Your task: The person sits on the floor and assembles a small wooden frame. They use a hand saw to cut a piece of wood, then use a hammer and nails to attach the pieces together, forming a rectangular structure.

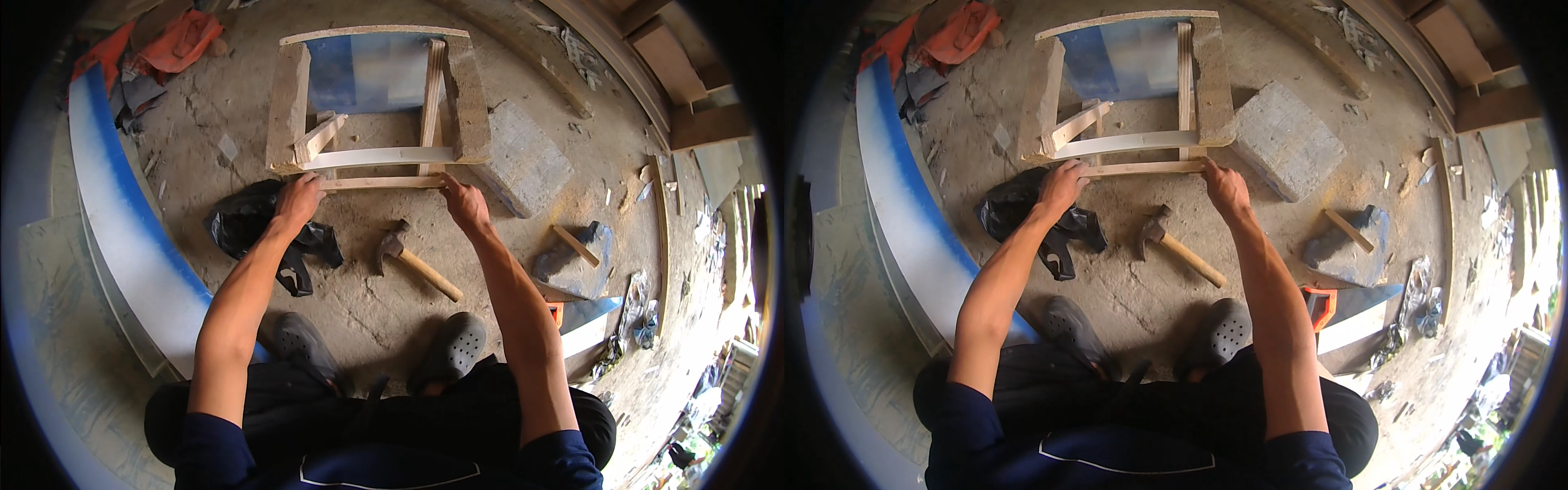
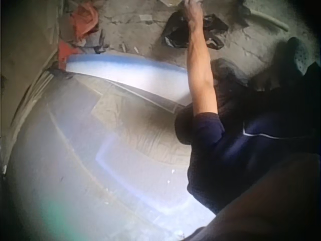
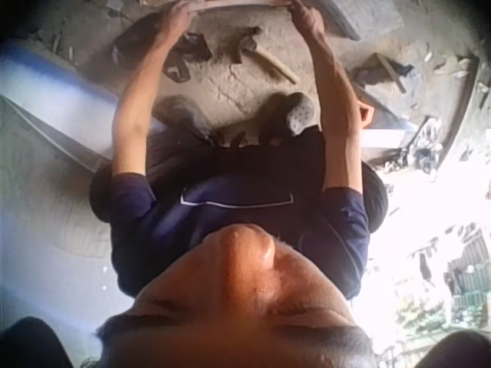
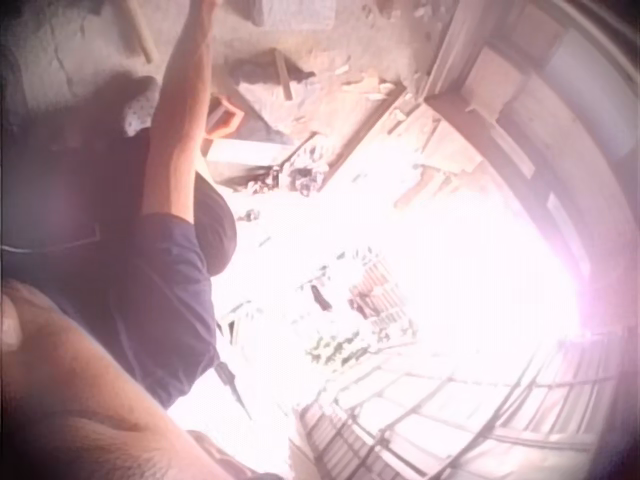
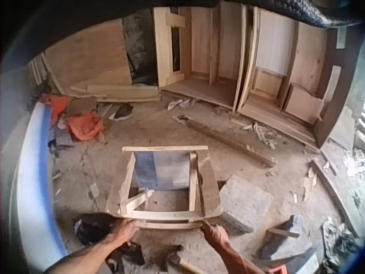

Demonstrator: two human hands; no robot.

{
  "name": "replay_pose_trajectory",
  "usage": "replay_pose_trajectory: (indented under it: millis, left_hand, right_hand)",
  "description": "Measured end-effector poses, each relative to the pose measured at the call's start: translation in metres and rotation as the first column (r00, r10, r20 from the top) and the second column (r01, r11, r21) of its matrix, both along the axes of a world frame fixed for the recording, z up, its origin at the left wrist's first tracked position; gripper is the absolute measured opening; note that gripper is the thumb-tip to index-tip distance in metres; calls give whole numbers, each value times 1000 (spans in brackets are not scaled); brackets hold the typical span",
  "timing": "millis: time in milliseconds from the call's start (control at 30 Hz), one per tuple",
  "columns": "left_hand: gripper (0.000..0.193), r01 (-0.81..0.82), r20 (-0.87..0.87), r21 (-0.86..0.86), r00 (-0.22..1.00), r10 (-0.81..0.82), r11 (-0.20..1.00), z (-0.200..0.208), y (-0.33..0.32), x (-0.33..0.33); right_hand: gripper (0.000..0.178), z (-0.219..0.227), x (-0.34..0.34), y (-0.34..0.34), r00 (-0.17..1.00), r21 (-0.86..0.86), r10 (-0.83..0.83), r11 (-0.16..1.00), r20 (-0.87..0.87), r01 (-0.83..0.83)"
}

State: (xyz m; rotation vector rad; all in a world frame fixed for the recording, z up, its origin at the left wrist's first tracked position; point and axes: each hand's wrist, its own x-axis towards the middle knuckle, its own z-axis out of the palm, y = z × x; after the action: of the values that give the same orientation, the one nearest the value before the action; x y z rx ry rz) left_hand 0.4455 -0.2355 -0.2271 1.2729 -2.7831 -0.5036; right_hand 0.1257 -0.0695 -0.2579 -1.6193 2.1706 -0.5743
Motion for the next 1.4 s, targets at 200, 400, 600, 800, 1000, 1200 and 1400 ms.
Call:
replay_pose_trajectory:
  millis: [200,400,600,800,1000,1200,1400]
  left_hand:
    - [28,34,6,-58,999,-34,998,-3,-4,2]
    - [27,31,13,-39,999,-31,999,1,-5,-1]
    - [29,104,-66,-55,992,-108,993,-3,-13,7]
    - [35,92,-52,36,995,-90,995,8,-15,6]
    - [37,-38,-153,163,986,63,986,-1,-13,15]
    - [42,-223,-229,380,918,325,898,-13,-6,12]
    - [45,-360,-275,474,806,524,804,-28,-5,11]
  right_hand:
    - [30,0,-1,-1,998,-77,-1,997,-58,-4]
    - [28,-1,-5,-2,1000,-88,-7,996,-14,6]
    - [24,-3,-7,-3,997,-145,-29,989,74,39]
    - [24,1,-7,-1,996,-139,-25,990,87,37]
    - [25,7,-4,-1,990,-79,-40,996,134,51]
    - [28,2,0,1,976,-63,-121,989,181,134]
    - [30,4,4,0,977,-86,-119,987,176,136]
